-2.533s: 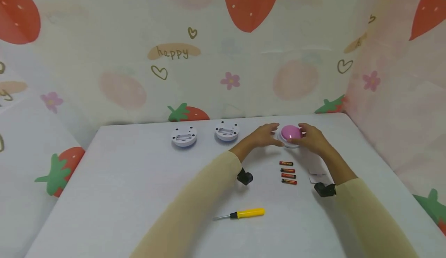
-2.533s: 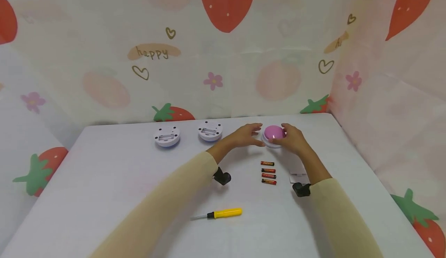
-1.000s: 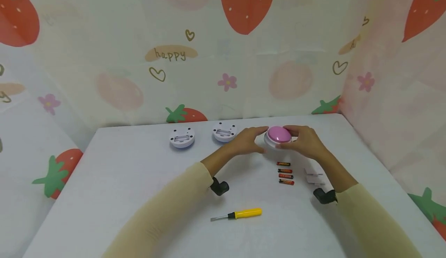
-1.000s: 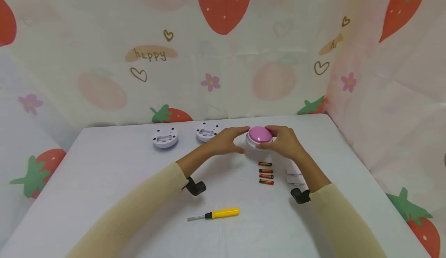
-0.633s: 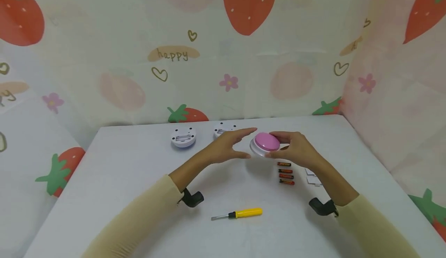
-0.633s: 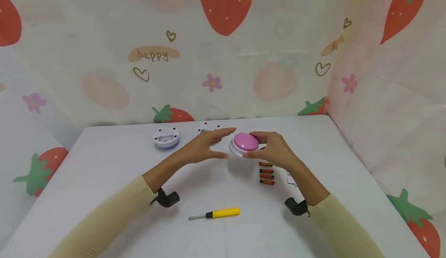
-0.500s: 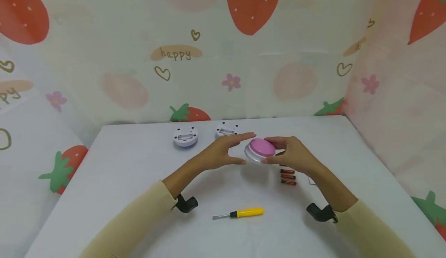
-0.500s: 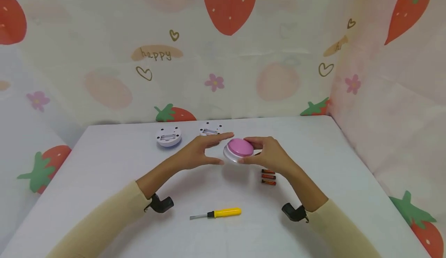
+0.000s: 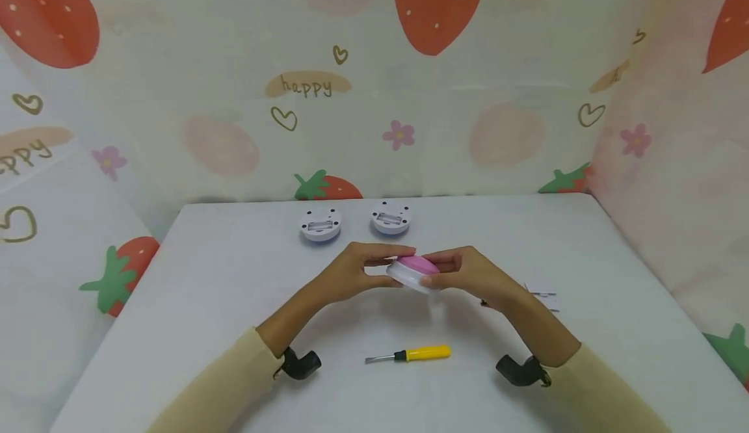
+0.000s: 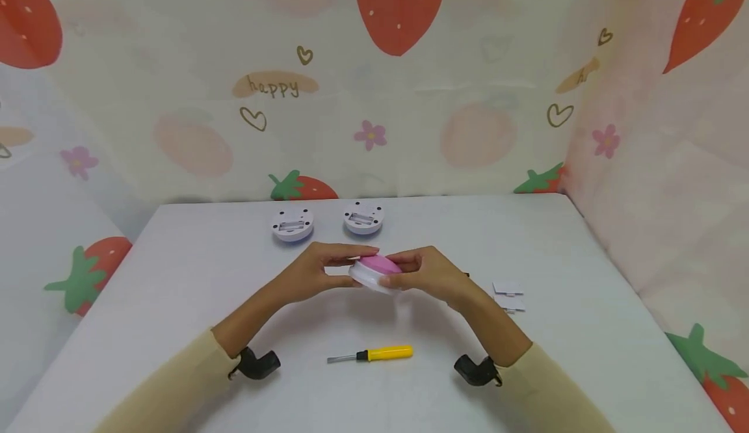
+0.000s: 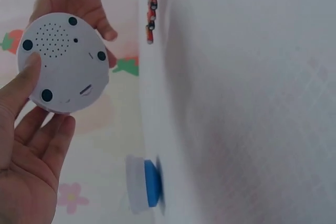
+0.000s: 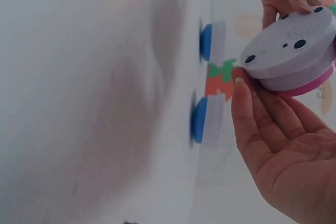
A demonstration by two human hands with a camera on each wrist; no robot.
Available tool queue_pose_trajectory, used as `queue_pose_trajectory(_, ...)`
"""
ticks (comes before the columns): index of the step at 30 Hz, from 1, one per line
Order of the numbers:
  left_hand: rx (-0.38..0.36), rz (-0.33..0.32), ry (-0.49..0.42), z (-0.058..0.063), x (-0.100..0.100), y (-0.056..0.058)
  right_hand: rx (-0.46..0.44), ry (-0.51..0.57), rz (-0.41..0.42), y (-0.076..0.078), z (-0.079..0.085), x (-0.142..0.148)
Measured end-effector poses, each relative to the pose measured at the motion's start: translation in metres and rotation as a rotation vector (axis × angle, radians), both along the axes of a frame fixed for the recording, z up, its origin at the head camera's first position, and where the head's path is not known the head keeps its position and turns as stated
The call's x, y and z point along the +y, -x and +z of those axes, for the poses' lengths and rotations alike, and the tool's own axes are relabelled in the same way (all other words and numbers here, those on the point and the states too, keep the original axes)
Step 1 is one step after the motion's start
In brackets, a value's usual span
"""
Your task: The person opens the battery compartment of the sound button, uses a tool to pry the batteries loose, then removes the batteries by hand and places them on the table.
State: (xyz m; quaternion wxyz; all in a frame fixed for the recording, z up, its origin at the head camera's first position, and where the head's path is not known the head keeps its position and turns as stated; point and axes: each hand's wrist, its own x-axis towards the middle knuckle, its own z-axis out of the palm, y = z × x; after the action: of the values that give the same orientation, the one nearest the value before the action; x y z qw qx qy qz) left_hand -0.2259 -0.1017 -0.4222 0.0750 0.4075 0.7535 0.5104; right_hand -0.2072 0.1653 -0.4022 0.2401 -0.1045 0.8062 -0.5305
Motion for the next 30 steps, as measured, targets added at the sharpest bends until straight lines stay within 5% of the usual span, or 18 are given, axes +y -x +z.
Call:
queue_pose_trajectory(10,-0.194,0.121,0.009,0.001,-0.011,-0.008,-0.075,0.047,0.088,0.007,-0.007,-0.012)
queue_pose_trajectory(17,-0.263,0.199,0.053,0.000,-0.014,-0.009,-0.125,0.115,0.105,0.006,-0.007,-0.019)
queue_pose_trajectory(30,-0.500,0.305,0.079,-0.005,-0.015,-0.008,-0.061,0.112,0.110,0.006,-0.015,-0.019)
